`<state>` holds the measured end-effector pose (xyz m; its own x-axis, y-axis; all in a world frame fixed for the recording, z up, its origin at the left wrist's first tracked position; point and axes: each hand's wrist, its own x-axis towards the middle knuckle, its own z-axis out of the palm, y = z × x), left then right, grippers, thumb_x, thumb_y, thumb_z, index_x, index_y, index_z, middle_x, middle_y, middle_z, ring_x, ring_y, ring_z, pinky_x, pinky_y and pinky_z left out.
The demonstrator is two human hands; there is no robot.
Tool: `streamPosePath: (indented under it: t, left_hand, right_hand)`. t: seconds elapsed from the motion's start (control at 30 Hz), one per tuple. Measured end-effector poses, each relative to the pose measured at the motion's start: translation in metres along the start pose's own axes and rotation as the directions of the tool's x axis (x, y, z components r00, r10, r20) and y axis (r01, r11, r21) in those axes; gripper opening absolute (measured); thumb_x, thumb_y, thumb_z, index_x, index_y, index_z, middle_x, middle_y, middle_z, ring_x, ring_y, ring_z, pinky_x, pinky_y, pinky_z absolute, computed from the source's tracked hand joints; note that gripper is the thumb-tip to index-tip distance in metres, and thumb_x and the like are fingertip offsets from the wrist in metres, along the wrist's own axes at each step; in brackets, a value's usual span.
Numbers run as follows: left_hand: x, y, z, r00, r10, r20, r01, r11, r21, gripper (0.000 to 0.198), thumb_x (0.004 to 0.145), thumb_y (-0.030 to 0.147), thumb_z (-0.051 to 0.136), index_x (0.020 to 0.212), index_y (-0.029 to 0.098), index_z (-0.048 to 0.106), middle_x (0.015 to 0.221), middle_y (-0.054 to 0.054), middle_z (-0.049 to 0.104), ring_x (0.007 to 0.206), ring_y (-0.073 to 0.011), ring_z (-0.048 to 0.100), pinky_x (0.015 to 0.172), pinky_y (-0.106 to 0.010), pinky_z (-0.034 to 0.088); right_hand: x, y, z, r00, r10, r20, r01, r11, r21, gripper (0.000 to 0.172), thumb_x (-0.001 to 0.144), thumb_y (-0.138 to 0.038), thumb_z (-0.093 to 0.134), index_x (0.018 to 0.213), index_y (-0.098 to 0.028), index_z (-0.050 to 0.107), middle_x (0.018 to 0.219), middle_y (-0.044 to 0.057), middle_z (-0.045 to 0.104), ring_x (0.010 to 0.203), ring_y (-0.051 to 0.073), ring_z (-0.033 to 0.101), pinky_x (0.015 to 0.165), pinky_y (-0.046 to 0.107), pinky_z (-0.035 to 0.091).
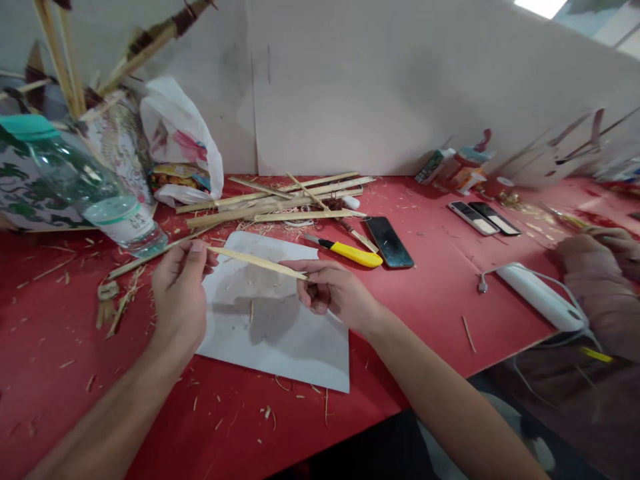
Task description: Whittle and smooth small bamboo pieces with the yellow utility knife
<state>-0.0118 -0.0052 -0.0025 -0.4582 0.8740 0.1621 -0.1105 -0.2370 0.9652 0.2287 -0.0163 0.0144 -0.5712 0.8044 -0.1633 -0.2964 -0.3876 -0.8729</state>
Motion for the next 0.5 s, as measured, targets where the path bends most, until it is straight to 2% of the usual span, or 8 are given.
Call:
streamPosePath:
  t: [0.27,0.5]
  left_hand:
    - [-0.0005,0.0035,0.0016,0.999,-0.037,-0.033,0.036,0.999,-0.026,0.01,0.085,0.028,0.067,0.078,0.022,0.064,0.069,0.003,0.057,0.064,-0.0118,0.054,0.065,-0.028,0.047]
    - [0.001,0.0051,0.0026,0.993,-0.101,-0.059,0.094,0.991,-0.1,0.01,0.082,0.024,0.07,0.073,0.023,0.065,0.068,0.002,0.056,0.063,-0.0112,0.052,0.063,-0.027,0.045]
  right_hand:
    - [-0.0024,-0.0021,0.0042,0.996,-0.035,-0.083,0.027,0.995,-0.092,0.051,0.08,-0.016,0.048,0.128,-0.012,0.065,0.066,0.003,0.065,0.049,0.011,0.042,0.047,0.025,0.028]
    - [-0.0024,-0.0041,0.0059,0.993,-0.069,-0.094,0.057,0.991,-0.12,0.053,0.077,-0.015,0.046,0.127,-0.01,0.065,0.067,0.003,0.066,0.048,0.011,0.041,0.049,0.027,0.029]
